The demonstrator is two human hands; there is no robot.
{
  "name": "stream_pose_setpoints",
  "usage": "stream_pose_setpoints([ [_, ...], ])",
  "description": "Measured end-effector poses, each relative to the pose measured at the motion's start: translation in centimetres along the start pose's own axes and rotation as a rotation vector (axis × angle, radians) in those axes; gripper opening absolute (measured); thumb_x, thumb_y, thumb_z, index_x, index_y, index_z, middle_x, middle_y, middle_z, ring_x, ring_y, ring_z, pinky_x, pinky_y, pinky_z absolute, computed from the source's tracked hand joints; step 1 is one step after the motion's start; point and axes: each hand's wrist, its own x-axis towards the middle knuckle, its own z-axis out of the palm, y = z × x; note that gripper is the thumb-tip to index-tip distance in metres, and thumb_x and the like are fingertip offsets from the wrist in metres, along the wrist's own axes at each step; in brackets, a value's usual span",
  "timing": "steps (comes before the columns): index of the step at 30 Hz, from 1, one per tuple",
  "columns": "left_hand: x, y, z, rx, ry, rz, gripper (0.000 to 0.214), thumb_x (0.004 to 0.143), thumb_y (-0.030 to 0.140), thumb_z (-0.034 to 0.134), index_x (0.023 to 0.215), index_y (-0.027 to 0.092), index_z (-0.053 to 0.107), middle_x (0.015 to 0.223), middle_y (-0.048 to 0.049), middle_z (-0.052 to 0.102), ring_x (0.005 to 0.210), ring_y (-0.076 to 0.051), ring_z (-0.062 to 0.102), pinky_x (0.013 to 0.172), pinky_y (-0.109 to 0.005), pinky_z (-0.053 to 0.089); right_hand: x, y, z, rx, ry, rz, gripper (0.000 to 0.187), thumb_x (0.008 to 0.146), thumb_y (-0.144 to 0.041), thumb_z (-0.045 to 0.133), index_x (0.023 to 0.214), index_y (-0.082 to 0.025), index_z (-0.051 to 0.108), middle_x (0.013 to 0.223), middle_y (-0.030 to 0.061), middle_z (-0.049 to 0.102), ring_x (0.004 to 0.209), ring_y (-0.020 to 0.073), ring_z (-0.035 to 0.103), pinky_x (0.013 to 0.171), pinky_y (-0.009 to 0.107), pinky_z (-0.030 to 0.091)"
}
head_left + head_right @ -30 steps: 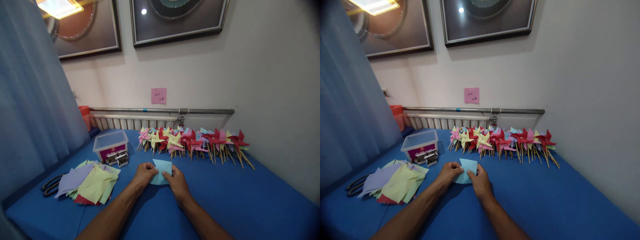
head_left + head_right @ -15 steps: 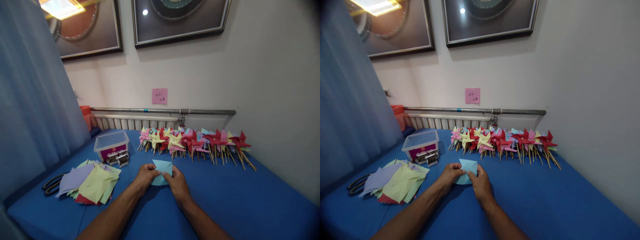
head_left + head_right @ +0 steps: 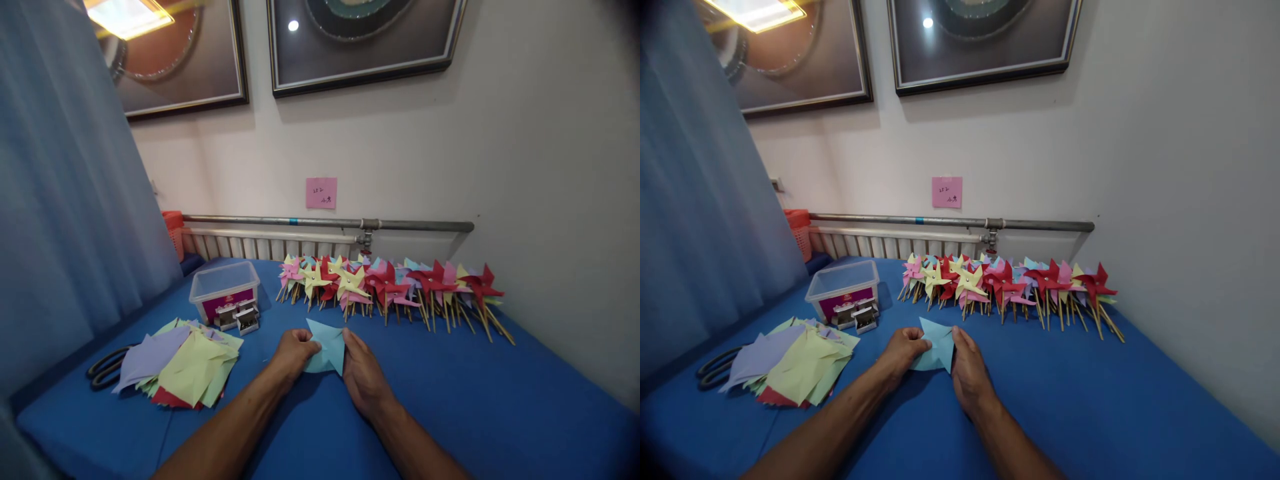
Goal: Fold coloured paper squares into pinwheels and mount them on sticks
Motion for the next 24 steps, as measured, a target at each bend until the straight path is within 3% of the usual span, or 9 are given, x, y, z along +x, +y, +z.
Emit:
stream_pose_setpoints([
  [4,0.07,-0.07,-0.02,-0.008,-0.016,0.001,0.026,0.059,0.023,0.078,0.057,0.018,0.053,0.046,0.0054,0.049,0.041,-0.007,0.037,0.044,-0.022,0.026,-0.25,-0.21,0.28,-0.024,-0.032,0.009,0.046,0.077,-0.067,0.073,0.084,-0.021,0.069,0.084,0.0062,0.076,0.085,0.0274,0.07,0.071,0.036,0.054],
  [10,-0.08,0.29,-0.22,-0.072,-0.021,-0.038,0.021,0.057,0.023,0.078,0.06,0.017,0.057,0.049,0.0031,0.055,0.043,-0.009,0.043,0.047,-0.023,0.031,-0.4,-0.21,0.46,-0.02,-0.06,-0.003,0.042,0.07,-0.059,0.085,0.081,-0.021,0.068,0.082,0.0039,0.076,0.084,0.0251,0.07,0.073,0.034,0.053],
  [14,-0.11,0.45,-0.35,-0.087,-0.055,-0.038,0.016,0.057,0.021,0.074,0.061,0.016,0.06,0.051,0.0025,0.055,0.045,-0.009,0.043,0.048,-0.023,0.031,-0.43,-0.17,0.42,-0.037,-0.089,0.035,0.044,0.072,-0.063,0.081,0.079,-0.021,0.071,0.083,0.0058,0.076,0.085,0.0253,0.07,0.076,0.035,0.053],
  [20,0.13,0.07,0.02,-0.017,-0.021,-0.032,0.016,0.057,0.018,0.07,0.056,0.018,0.054,0.047,0.0035,0.052,0.042,-0.009,0.041,0.045,-0.023,0.029,-0.12,0.24,0.1,0.039,-0.026,0.027,0.041,0.065,-0.053,0.089,0.082,-0.021,0.07,0.071,0.0001,0.071,0.065,0.0181,0.064,0.064,0.029,0.051],
  [24,0.04,0.12,0.13,0.019,-0.013,-0.037,0.016,0.059,0.015,0.069,0.057,0.018,0.054,0.046,0.0044,0.051,0.041,-0.009,0.04,0.045,-0.023,0.028,-0.19,-0.05,-0.03,0.022,-0.023,0.062,0.046,0.068,-0.057,0.087,0.09,-0.02,0.071,0.075,0.0007,0.071,0.065,0.0165,0.063,0.063,0.028,0.049],
])
